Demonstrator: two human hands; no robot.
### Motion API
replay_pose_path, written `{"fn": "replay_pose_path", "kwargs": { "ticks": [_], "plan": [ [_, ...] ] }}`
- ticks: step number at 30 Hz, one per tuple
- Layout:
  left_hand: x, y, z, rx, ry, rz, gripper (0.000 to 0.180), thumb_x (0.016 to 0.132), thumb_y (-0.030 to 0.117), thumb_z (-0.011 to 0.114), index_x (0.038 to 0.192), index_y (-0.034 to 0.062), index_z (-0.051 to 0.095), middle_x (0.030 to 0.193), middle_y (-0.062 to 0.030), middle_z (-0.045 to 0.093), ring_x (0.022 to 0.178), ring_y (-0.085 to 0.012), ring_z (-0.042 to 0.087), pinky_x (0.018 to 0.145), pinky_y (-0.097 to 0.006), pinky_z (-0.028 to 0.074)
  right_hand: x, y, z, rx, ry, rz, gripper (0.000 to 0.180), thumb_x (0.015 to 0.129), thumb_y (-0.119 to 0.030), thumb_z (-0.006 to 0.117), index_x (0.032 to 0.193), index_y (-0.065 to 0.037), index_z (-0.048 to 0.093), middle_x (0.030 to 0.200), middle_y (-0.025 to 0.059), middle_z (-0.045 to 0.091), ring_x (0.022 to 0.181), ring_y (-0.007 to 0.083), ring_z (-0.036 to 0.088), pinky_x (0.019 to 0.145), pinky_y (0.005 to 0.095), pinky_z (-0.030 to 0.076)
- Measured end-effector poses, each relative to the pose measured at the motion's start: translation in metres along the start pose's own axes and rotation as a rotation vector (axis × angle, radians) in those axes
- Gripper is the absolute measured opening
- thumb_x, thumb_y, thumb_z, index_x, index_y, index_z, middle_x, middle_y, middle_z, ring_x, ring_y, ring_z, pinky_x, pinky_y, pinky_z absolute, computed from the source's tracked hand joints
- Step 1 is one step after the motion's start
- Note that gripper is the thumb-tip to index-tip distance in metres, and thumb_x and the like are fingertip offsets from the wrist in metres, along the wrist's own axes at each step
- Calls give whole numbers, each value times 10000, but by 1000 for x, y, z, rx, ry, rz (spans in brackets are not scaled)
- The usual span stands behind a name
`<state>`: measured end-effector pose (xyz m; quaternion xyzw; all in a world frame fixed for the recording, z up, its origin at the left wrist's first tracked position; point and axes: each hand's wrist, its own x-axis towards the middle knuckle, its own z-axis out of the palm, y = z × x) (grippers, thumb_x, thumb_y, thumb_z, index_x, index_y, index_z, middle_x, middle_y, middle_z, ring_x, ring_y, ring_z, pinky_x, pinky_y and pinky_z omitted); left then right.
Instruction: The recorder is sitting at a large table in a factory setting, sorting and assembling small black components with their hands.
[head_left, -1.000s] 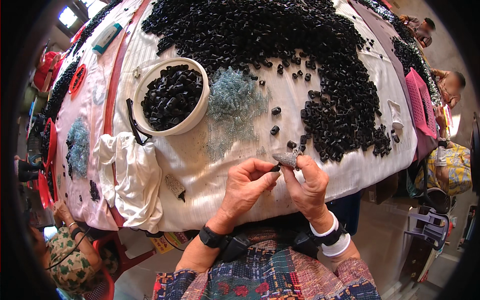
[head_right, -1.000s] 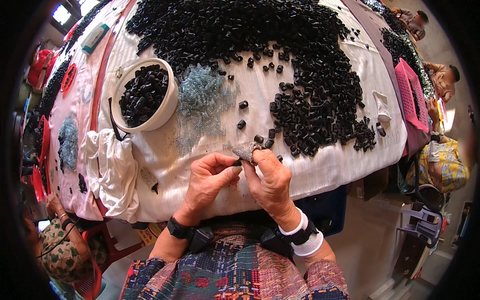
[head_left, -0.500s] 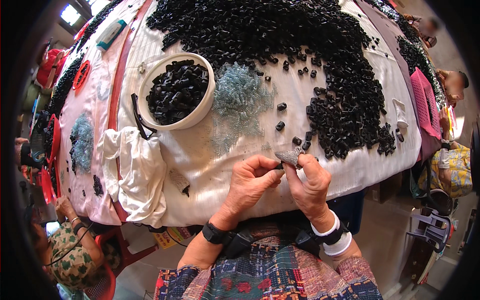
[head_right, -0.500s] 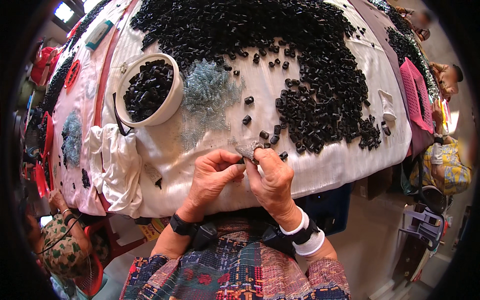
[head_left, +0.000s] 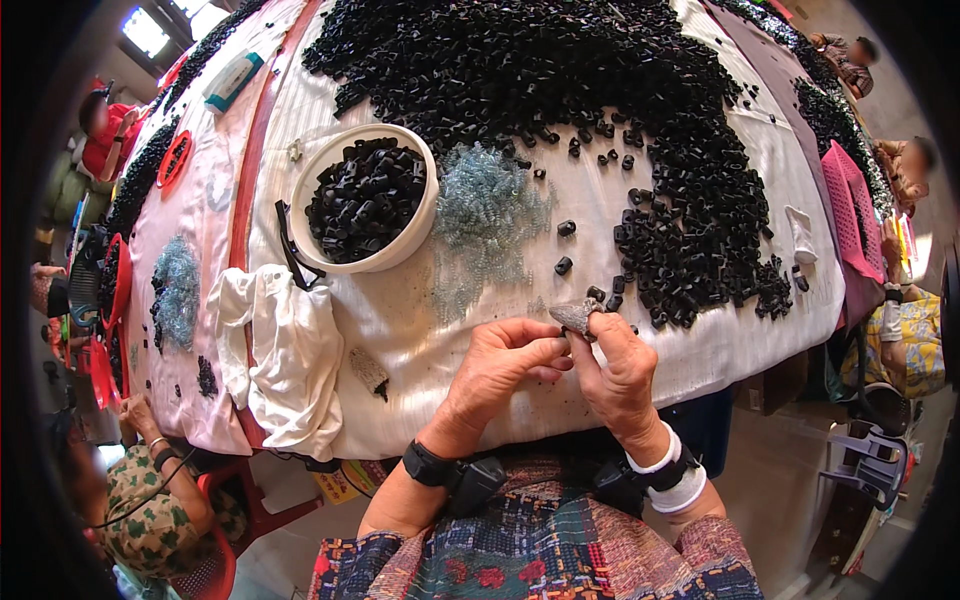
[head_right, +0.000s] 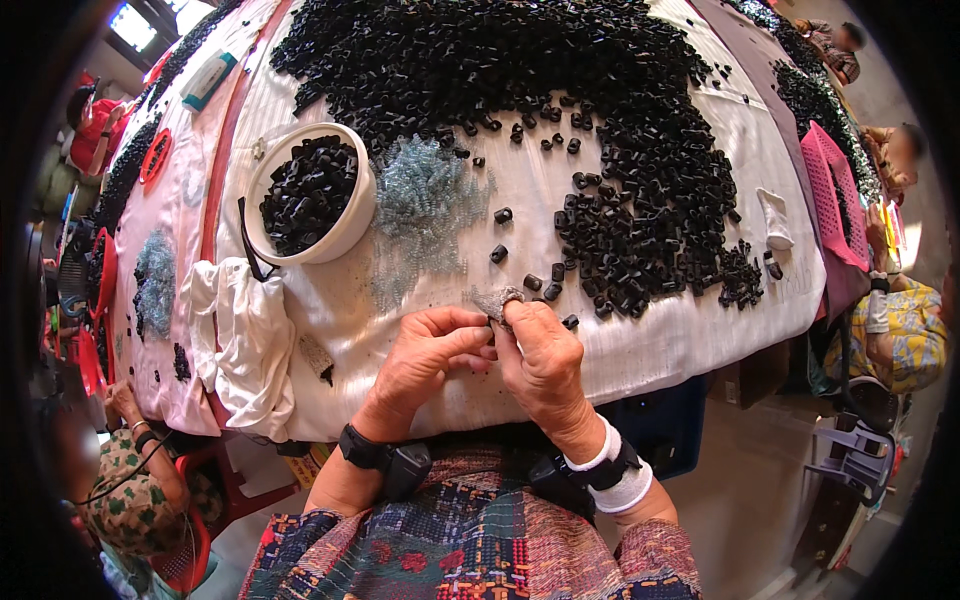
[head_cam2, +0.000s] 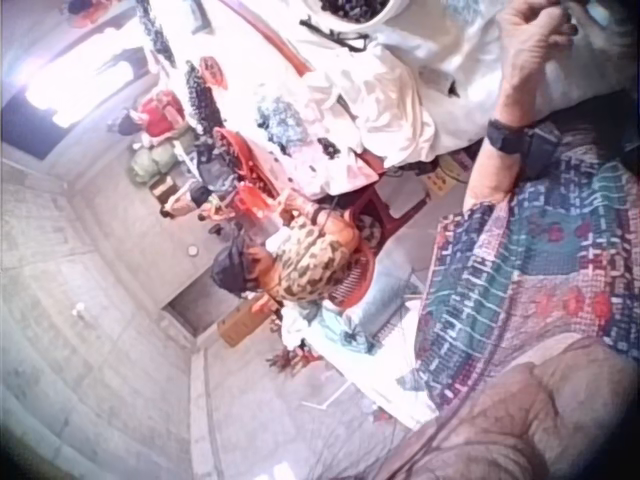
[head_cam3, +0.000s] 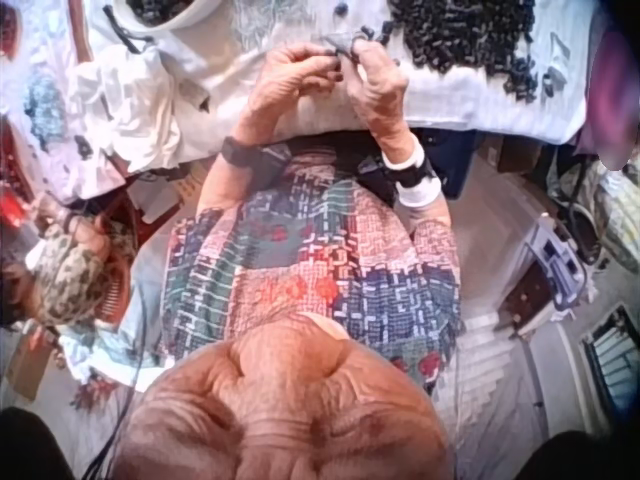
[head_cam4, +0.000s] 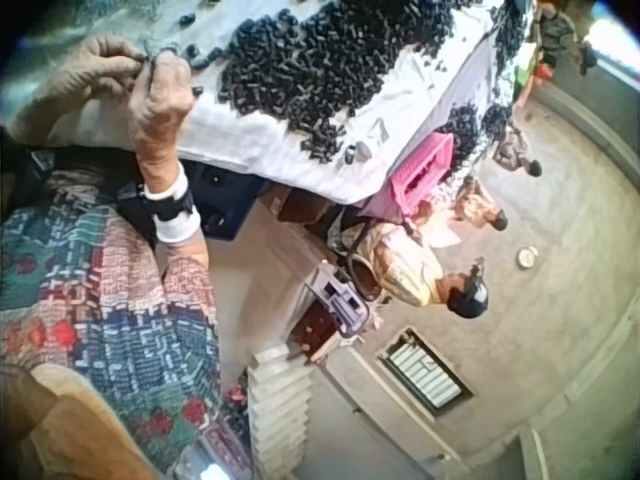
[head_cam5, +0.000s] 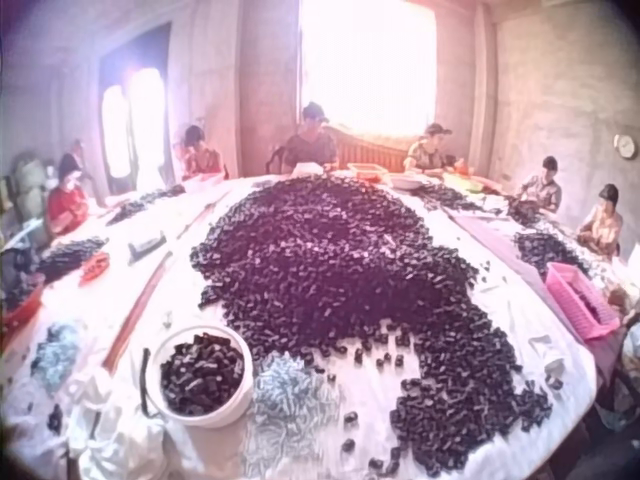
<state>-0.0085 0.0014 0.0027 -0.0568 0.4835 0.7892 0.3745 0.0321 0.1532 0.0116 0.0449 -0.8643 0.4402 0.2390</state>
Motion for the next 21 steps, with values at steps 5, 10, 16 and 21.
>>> {"fn": "replay_pose_path", "kwargs": {
  "ticks": [5, 10, 16, 21],
  "plan": [
    [2, 3, 0, -37, 15, -43, 205, 852, 131, 659, 987, -20, 631, 870, -93, 663, 771, -151, 658, 638, -236, 550, 2, -4, -2, -22, -4, -47, 287, 677, 137, 617, 940, 28, 579, 759, 150, 569, 665, 303, 575, 589, 358, 472],
    [4, 4, 1, 23, 54, -88, 152, 838, 81, 646, 963, 0, 617, 837, -85, 650, 668, -132, 644, 587, -232, 552, 2, -9, -4, -39, -32, -82, 296, 668, 133, 608, 944, 36, 564, 756, 151, 562, 663, 303, 565, 583, 364, 465],
    [5, 5, 6, 27, 52, -80, 145, 831, 108, 643, 952, 29, 623, 810, -53, 648, 618, -105, 625, 563, -213, 536, 0, -7, -5, -17, -53, -70, 312, 656, 110, 621, 951, 36, 552, 782, 163, 556, 690, 319, 563, 604, 371, 468],
    [6, 5, 3, -7, 64, -88, 121, 831, 104, 632, 936, 44, 621, 806, -56, 649, 625, -101, 626, 548, -206, 523, 1, 0, -8, 5, -69, -64, 370, 638, 8, 706, 971, 40, 548, 870, 188, 554, 770, 349, 559, 660, 384, 474]
  ]
}}
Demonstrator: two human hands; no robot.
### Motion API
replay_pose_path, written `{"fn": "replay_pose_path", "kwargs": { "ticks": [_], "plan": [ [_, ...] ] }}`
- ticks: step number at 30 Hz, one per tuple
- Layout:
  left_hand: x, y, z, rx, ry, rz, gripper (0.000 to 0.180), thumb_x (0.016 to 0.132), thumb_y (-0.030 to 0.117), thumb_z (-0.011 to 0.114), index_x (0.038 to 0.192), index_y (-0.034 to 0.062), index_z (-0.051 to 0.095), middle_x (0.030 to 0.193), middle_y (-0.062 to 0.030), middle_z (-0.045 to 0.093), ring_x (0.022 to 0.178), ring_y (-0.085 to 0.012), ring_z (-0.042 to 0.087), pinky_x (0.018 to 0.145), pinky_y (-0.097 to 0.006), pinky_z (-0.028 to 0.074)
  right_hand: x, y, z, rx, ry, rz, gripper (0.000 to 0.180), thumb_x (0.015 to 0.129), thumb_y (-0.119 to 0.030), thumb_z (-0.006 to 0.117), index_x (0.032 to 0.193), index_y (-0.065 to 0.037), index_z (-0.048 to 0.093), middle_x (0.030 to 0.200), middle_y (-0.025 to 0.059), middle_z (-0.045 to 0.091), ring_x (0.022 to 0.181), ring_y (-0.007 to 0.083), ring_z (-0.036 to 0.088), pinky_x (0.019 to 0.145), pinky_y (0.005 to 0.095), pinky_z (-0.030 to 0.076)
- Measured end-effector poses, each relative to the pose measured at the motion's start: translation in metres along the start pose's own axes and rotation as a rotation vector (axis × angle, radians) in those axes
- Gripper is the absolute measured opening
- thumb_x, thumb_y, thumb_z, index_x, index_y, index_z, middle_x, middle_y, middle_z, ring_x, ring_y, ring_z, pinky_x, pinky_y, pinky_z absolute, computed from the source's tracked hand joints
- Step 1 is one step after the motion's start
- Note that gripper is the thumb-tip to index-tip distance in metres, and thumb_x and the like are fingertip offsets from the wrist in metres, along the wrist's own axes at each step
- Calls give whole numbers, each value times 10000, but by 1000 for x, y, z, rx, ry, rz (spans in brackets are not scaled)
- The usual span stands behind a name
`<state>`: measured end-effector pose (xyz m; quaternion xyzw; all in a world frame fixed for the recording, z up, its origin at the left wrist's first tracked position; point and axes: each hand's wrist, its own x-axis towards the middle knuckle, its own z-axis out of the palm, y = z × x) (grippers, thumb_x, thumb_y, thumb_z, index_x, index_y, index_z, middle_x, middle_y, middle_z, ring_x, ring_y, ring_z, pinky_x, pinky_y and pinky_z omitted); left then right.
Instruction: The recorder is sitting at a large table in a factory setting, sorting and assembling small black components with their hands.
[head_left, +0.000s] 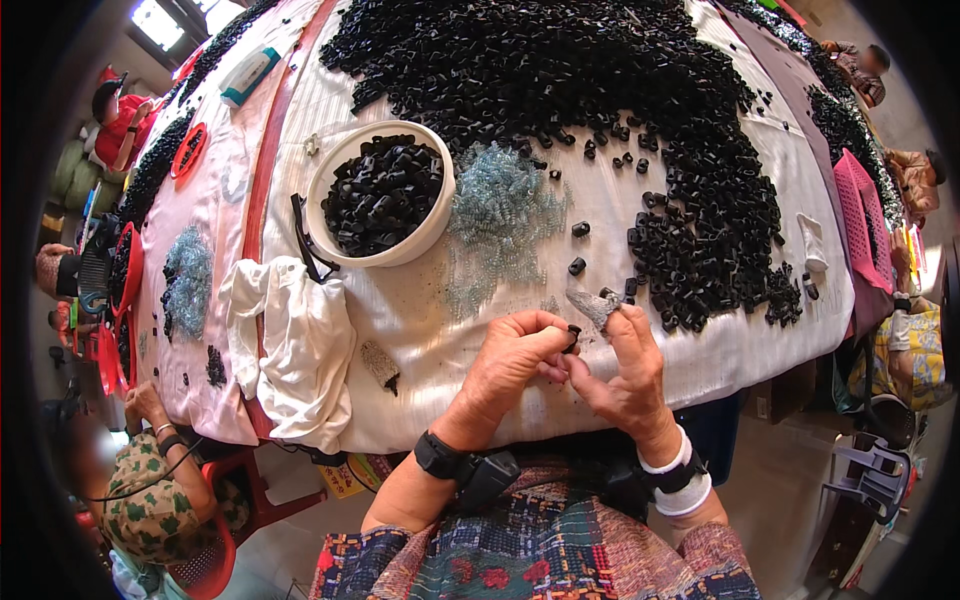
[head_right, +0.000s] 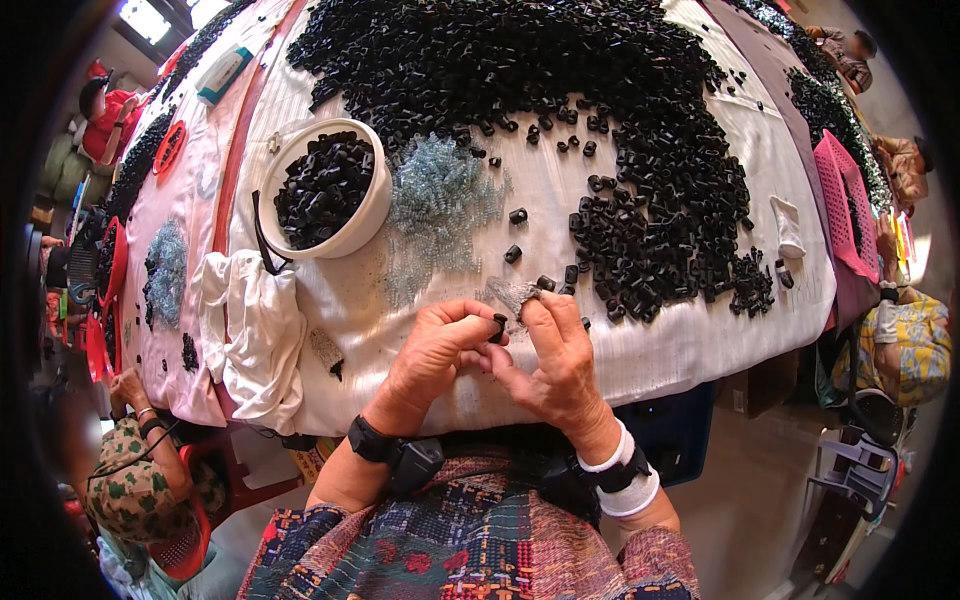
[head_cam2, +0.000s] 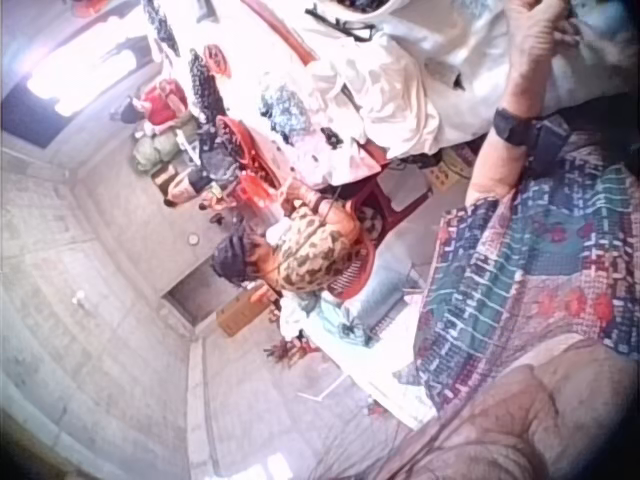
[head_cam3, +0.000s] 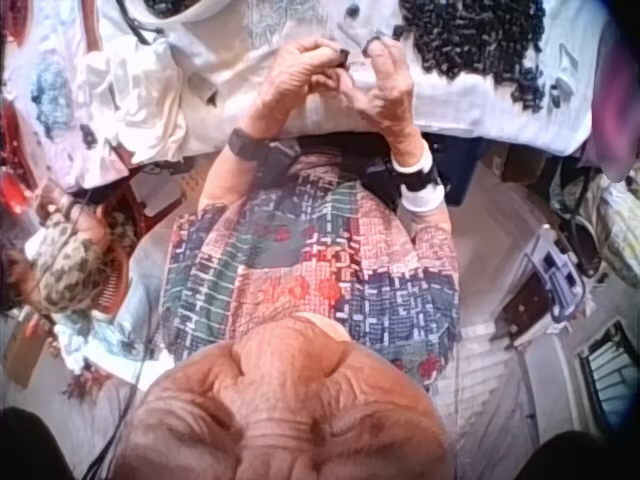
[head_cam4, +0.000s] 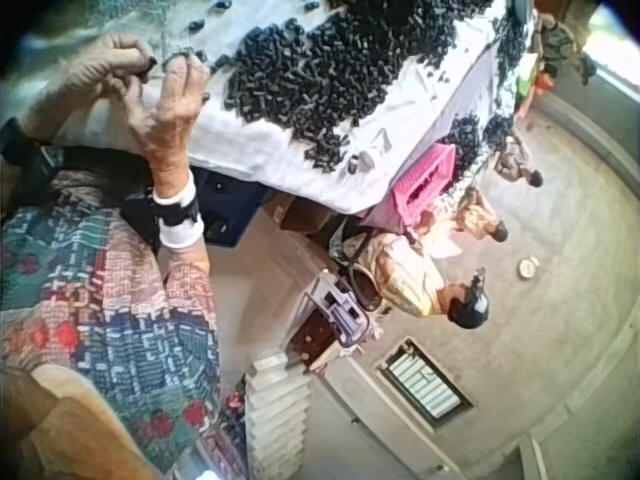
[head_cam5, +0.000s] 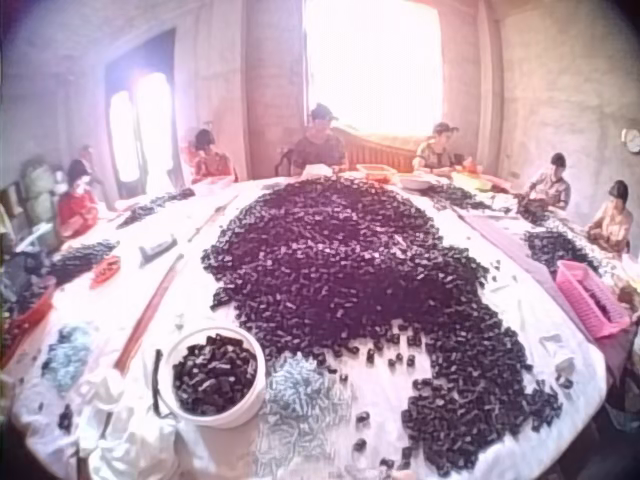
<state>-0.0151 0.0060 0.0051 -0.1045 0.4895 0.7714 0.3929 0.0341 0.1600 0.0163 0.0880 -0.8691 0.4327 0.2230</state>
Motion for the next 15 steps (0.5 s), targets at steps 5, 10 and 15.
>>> {"fn": "replay_pose_path", "kwargs": {
  "ticks": [5, 10, 15],
  "plan": [
    [0, 0, 2, 29, 24, 2, 95, 831, 98, 630, 910, 50, 615, 793, -61, 650, 632, -103, 627, 545, -204, 517, 3, 8, -1, -142, -83, -122, 471, 613, -135, 779, 987, 38, 551, 907, 180, 554, 809, 345, 548, 688, 379, 483],
    [1, 1, 3, 54, 9, 5, 69, 818, 99, 642, 869, 60, 618, 779, -15, 631, 613, -69, 591, 543, -185, 496, 2, 7, 0, -171, -133, -127, 431, 630, -145, 774, 959, 28, 555, 870, 157, 554, 768, 310, 550, 655, 380, 483],
    [2, -3, 3, 102, 14, 33, 63, 811, 106, 653, 848, 62, 628, 772, 12, 621, 605, -48, 572, 530, -170, 473, 4, 6, -2, -214, -146, -173, 391, 640, -131, 763, 931, 25, 555, 802, 133, 554, 712, 289, 549, 607, 367, 480]
  ]
}}
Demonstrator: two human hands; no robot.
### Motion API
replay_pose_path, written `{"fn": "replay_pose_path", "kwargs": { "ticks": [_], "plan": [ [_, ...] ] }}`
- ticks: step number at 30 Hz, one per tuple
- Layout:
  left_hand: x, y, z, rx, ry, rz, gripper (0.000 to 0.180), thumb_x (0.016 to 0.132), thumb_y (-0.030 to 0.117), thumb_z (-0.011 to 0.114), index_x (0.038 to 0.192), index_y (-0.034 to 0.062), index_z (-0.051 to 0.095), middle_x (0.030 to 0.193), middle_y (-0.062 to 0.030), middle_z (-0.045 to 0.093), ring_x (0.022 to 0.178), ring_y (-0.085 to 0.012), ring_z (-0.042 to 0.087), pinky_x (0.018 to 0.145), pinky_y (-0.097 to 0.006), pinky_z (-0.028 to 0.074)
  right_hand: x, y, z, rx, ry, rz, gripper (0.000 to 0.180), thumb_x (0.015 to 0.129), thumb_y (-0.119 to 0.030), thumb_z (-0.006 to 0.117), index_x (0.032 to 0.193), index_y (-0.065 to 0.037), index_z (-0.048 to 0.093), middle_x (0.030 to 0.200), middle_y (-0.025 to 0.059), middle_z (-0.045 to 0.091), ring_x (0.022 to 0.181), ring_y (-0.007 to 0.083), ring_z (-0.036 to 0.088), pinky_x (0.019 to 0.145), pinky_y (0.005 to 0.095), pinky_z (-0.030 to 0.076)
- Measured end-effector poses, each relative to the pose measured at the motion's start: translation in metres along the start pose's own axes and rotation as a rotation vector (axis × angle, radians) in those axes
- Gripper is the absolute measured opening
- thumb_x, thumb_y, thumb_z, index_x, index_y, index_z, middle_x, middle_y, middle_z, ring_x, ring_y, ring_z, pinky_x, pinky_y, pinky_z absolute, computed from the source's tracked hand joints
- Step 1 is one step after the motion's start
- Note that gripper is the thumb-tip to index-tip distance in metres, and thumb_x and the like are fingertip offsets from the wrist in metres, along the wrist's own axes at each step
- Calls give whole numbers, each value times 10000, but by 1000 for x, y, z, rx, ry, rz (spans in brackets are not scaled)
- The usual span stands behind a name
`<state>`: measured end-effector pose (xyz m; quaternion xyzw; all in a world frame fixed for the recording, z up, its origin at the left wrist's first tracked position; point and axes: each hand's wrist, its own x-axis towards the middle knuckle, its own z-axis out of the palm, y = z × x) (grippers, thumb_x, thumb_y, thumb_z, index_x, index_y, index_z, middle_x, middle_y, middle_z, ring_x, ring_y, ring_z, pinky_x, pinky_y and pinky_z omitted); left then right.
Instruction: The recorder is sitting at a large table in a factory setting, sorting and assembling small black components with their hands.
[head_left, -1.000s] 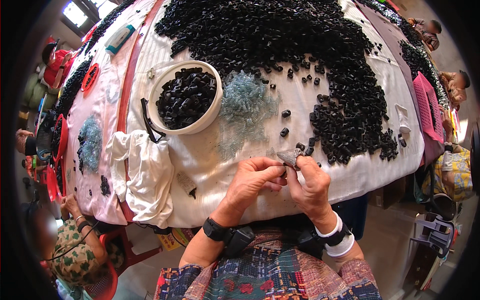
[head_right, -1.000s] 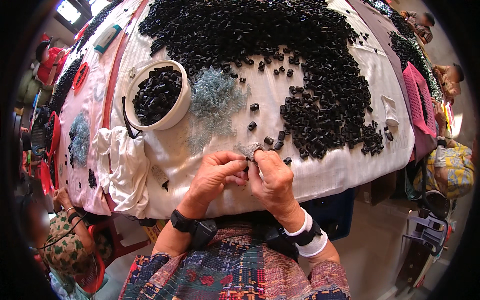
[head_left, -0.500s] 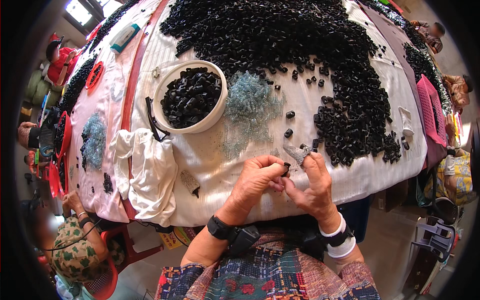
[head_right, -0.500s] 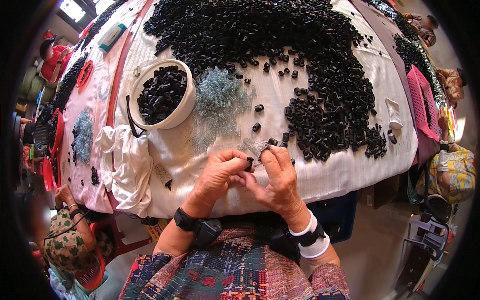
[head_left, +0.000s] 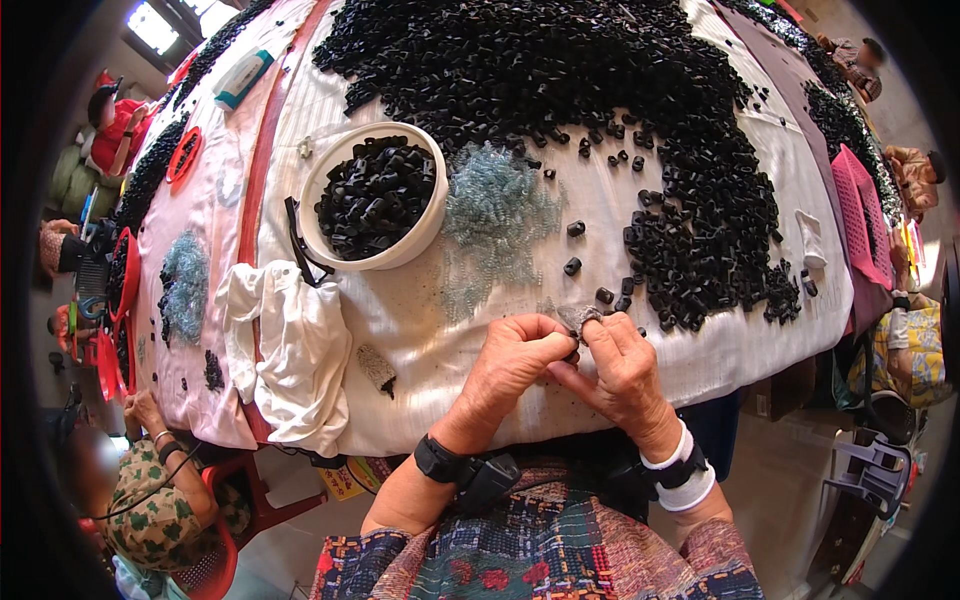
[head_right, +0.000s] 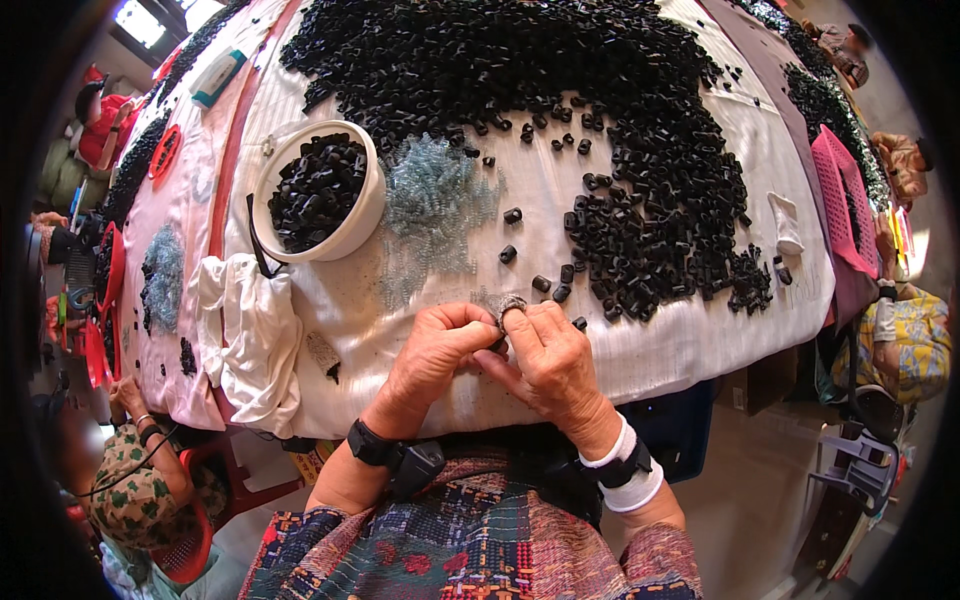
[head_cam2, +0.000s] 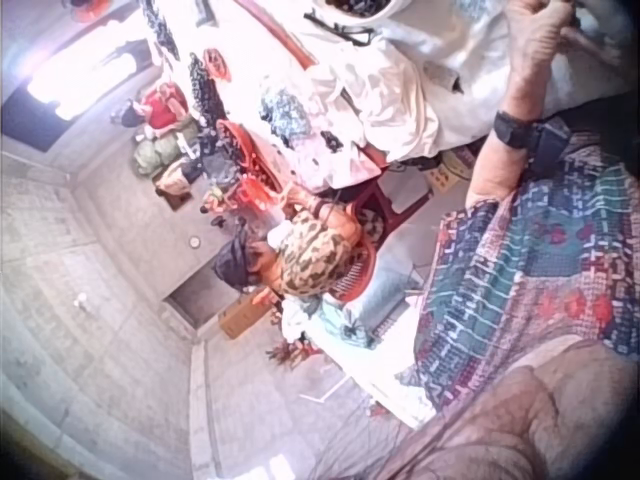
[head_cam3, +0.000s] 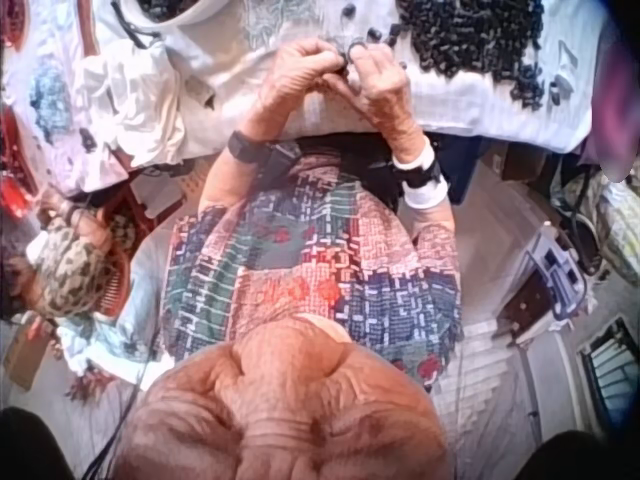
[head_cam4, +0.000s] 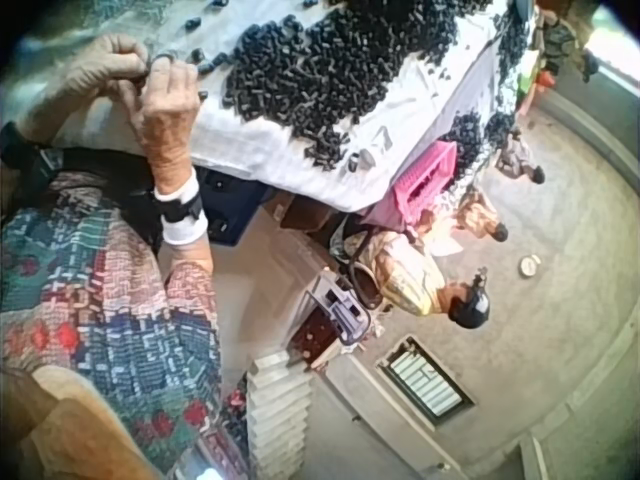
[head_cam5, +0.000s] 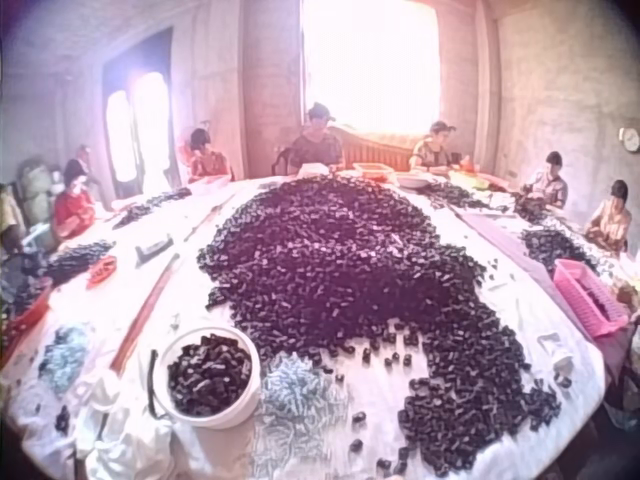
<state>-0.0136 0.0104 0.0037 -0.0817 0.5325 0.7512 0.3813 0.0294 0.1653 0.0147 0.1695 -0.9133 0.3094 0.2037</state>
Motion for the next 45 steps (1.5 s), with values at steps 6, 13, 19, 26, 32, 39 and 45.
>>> {"fn": "replay_pose_path", "kwargs": {
  "ticks": [6, 13, 19, 26, 32, 39, 45],
  "plan": [
    [-1, 0, -1, 67, -18, 7, 72, 814, 116, 658, 854, 60, 636, 782, 12, 628, 621, -43, 573, 530, -158, 463, -4, 3, 1, -16, -1, -7, 378, 627, -116, 764, 910, 20, 555, 729, 123, 541, 643, 283, 542, 543, 363, 467],
    [-5, -2, -1, -1, 12, 12, 114, 849, 149, 656, 882, 41, 640, 780, 1, 623, 638, -57, 584, 543, -168, 483, -10, 11, 10, 48, 78, 48, 390, 585, -109, 785, 875, 19, 559, 694, 120, 521, 603, 284, 524, 516, 365, 448],
    [-4, -3, -4, -4, -19, 34, 108, 853, 106, 646, 895, 8, 630, 784, -26, 629, 674, -86, 613, 565, -191, 514, -12, 12, 11, 51, 76, 38, 389, 581, -106, 789, 865, 23, 555, 682, 115, 509, 585, 275, 512, 500, 357, 436],
    [-3, -4, -5, -5, -19, 27, 113, 856, 102, 644, 895, -3, 632, 805, -53, 646, 702, -110, 636, 600, -207, 538, -15, 14, 15, 56, 71, 31, 392, 598, -105, 782, 878, 32, 545, 673, 118, 497, 566, 274, 501, 485, 358, 429],
    [-5, -2, -3, 57, -7, 51, 93, 837, 80, 655, 885, 2, 638, 800, -52, 648, 687, -105, 629, 591, -203, 530, -18, 16, 17, 35, 53, 26, 393, 613, -103, 767, 900, 43, 542, 695, 133, 501, 586, 280, 512, 498, 363, 437],
    [-4, -3, -2, 23, 28, 26, 86, 823, 65, 660, 872, -5, 646, 794, -54, 650, 678, -110, 631, 602, -214, 535, -18, 16, 19, -5, 100, -20, 380, 627, -103, 752, 902, 48, 537, 690, 133, 487, 587, 282, 502, 501, 365, 436],
    [-5, -4, 0, 6, 36, 42, 86, 828, 50, 649, 876, -21, 643, 798, -64, 652, 688, -116, 637, 609, -217, 539, -16, 15, 16, 18, 55, -55, 337, 656, -95, 734, 890, 43, 533, 678, 125, 481, 587, 285, 496, 511, 365, 437]
  ]
}}
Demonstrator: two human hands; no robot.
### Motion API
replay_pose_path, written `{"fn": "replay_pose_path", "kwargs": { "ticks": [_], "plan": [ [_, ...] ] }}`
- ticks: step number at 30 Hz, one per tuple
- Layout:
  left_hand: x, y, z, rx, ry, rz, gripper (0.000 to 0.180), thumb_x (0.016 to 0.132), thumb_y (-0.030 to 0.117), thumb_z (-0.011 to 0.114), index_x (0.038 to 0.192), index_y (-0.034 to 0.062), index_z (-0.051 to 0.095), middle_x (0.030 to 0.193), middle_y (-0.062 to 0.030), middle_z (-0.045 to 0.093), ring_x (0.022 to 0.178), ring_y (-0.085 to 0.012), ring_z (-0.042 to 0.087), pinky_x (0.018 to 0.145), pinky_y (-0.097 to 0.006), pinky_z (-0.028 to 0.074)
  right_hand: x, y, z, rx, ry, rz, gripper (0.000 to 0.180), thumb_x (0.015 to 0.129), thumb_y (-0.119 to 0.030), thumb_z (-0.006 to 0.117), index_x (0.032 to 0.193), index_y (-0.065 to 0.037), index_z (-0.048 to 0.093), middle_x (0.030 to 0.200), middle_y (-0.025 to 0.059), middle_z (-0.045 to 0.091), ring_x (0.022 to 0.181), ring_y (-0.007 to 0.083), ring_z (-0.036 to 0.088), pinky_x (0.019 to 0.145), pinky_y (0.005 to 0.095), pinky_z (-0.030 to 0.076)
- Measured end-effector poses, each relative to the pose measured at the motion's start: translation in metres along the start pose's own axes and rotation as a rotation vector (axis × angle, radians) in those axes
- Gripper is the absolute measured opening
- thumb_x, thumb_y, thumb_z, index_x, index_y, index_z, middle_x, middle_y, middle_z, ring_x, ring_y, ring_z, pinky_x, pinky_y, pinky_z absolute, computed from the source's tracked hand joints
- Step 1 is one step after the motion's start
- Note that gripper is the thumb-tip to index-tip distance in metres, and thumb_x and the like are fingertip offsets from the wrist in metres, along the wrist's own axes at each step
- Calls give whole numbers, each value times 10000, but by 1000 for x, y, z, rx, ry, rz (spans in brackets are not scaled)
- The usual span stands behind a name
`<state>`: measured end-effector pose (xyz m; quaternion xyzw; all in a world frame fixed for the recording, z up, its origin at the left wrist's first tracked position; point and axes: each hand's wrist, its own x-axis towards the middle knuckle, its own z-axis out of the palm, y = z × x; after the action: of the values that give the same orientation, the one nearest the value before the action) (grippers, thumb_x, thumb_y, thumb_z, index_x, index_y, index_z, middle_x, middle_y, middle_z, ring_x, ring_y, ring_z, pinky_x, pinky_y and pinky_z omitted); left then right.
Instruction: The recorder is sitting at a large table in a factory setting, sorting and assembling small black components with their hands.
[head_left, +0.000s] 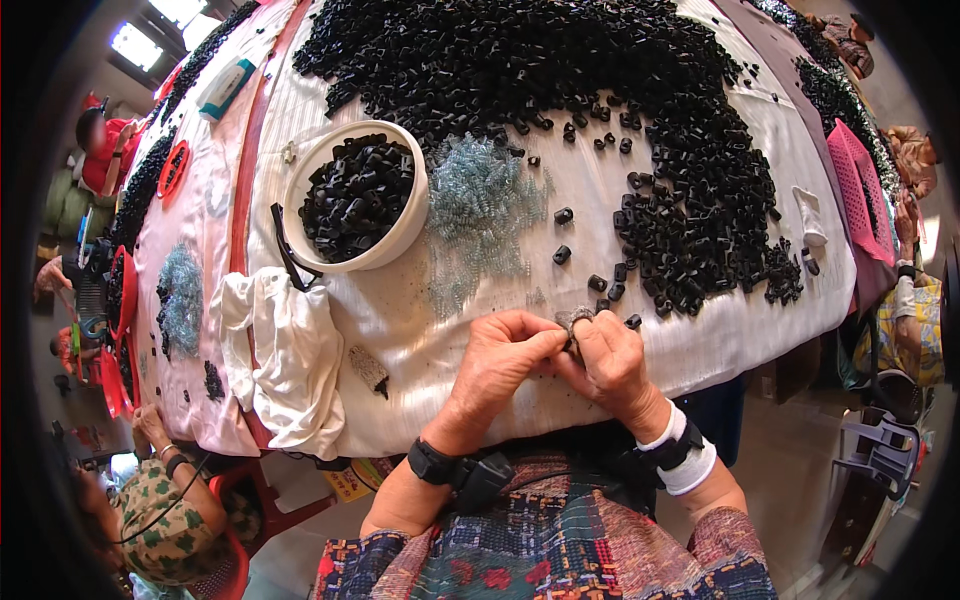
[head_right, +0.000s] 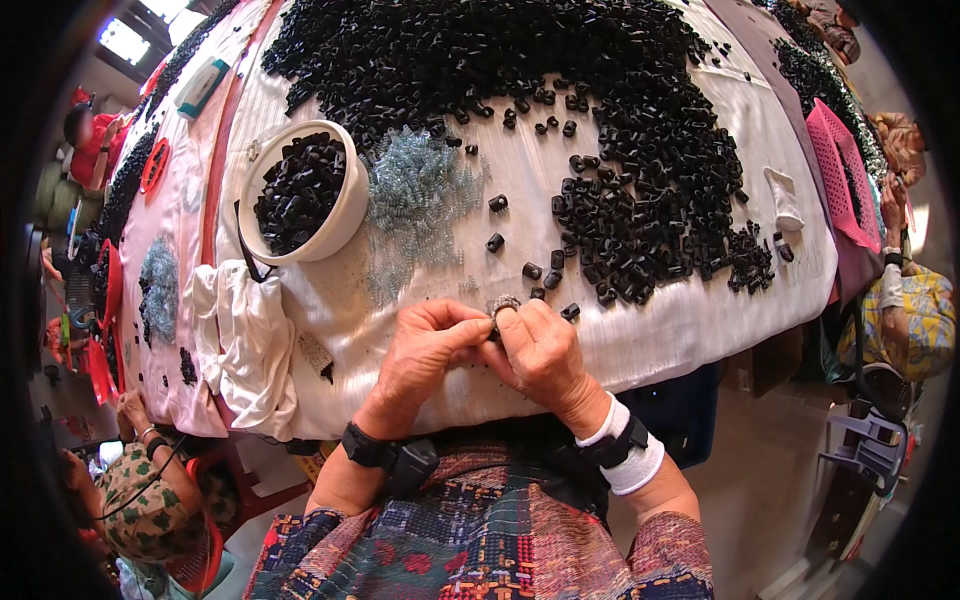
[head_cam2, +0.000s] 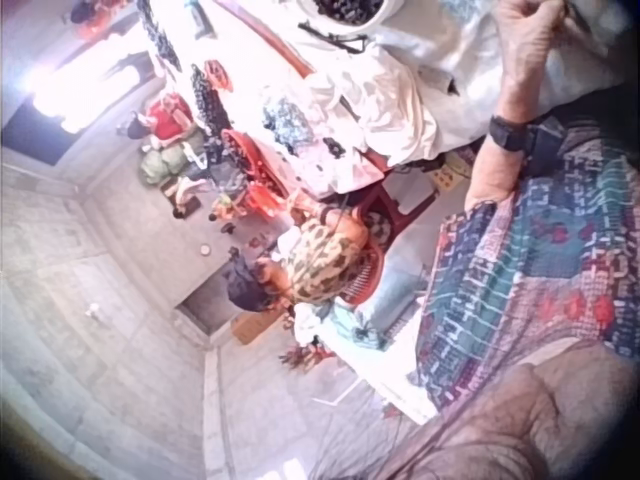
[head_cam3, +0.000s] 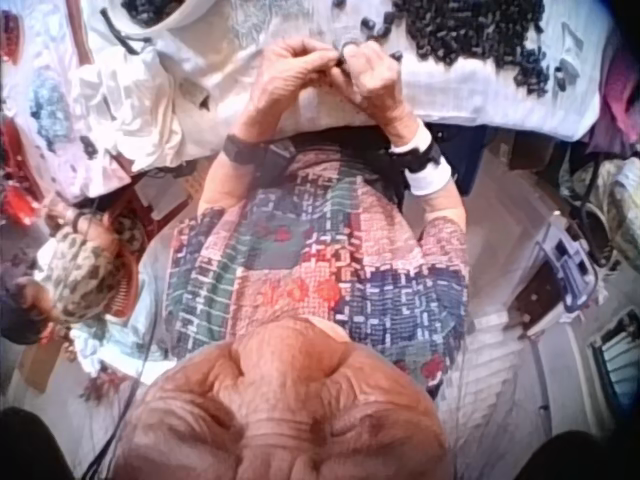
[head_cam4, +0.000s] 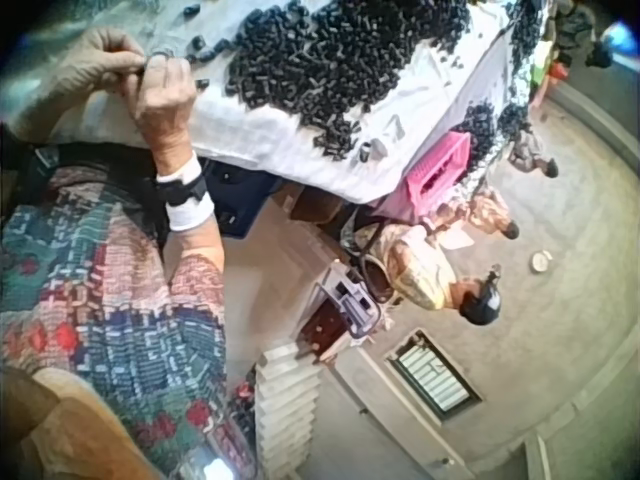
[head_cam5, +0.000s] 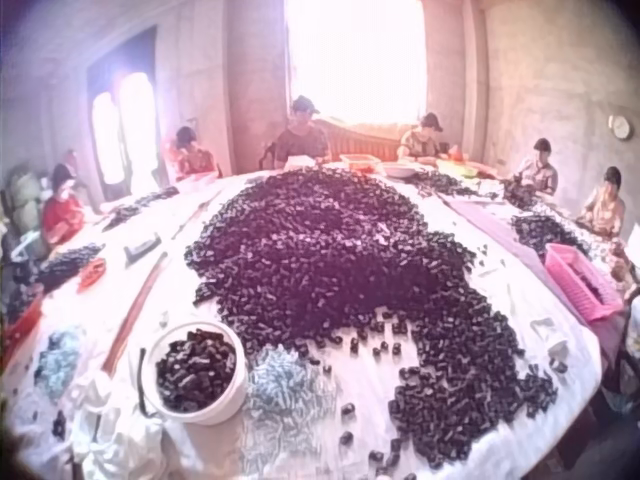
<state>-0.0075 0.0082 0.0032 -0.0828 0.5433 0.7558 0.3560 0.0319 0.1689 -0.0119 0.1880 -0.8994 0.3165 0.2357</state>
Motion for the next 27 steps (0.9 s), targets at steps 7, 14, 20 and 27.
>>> {"fn": "replay_pose_path", "kwargs": {
  "ticks": [7, 14, 20, 27],
  "plan": [
    [1, 1, -1, -100, 0, -31, 136, 869, 102, 605, 918, -23, 626, 804, -68, 647, 706, -132, 649, 615, -231, 543, 0, -2, 0, -10, 64, 29, 329, 649, -102, 767, 840, 19, 529, 662, 109, 476, 561, 261, 490, 476, 348, 424],
    [-1, 7, -1, -92, -70, -63, 182, 848, 160, 635, 933, -1, 622, 809, -46, 648, 716, -93, 623, 654, -210, 530, 1, 0, 1, -31, 93, -6, 304, 663, -102, 762, 826, 11, 531, 659, 100, 477, 548, 253, 488, 470, 347, 422],
    [2, 2, -4, 141, -111, -1, 148, 827, 154, 669, 871, 15, 643, 805, -43, 653, 698, -90, 608, 597, -187, 466, -2, 1, 1, 4, 78, -15, 333, 645, -86, 741, 885, 30, 541, 680, 110, 490, 597, 273, 510, 515, 357, 441],
    [-7, 16, -1, -81, -44, 2, 159, 859, 142, 649, 935, 11, 597, 831, -111, 668, 698, -147, 653, 579, -237, 524, -2, 9, -11, 88, 245, 179, 248, 684, 9, 656, 892, 26, 520, 740, 137, 519, 649, 289, 526, 577, 373, 458]
  ]
}}
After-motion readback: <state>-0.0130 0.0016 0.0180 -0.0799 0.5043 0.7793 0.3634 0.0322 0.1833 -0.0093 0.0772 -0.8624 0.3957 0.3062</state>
